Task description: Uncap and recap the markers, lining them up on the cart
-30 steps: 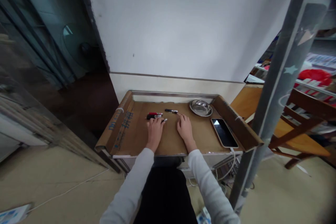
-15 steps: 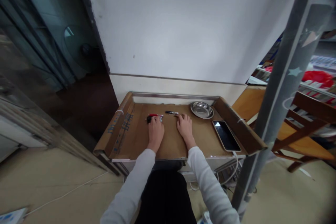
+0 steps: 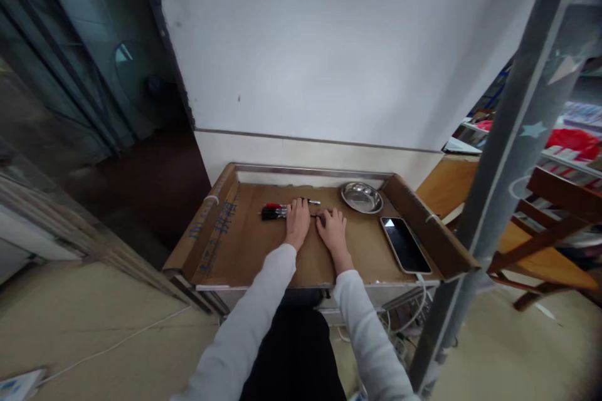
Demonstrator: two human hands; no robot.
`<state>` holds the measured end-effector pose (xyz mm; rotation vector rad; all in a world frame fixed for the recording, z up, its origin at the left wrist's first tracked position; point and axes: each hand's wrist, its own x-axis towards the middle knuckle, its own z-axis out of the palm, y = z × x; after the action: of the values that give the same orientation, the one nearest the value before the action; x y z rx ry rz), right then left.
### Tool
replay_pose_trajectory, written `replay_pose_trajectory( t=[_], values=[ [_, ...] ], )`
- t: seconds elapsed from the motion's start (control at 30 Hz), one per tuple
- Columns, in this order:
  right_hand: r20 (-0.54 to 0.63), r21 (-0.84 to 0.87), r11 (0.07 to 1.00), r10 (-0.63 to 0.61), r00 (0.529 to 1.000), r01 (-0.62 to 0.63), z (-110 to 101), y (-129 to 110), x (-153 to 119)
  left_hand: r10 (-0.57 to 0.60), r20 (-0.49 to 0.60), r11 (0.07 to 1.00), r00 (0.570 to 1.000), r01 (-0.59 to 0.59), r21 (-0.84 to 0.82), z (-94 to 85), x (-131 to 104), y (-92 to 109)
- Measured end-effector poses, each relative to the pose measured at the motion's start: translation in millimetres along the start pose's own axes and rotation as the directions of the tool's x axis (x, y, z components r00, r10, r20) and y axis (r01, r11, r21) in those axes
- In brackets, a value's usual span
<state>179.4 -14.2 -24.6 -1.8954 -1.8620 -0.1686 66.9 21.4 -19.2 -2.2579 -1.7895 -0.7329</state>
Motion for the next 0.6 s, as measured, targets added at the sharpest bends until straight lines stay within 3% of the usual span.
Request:
replay_pose_trajectory(
  t=[0.6],
  values=[
    [-0.053,-0.020,0.998,0.055,0.997,-0.056,4.2,2.5,4.0,0.026,0.001,1.000,1.000,-0.026,-0.017,0.1,-0.9,-2.6]
  ],
)
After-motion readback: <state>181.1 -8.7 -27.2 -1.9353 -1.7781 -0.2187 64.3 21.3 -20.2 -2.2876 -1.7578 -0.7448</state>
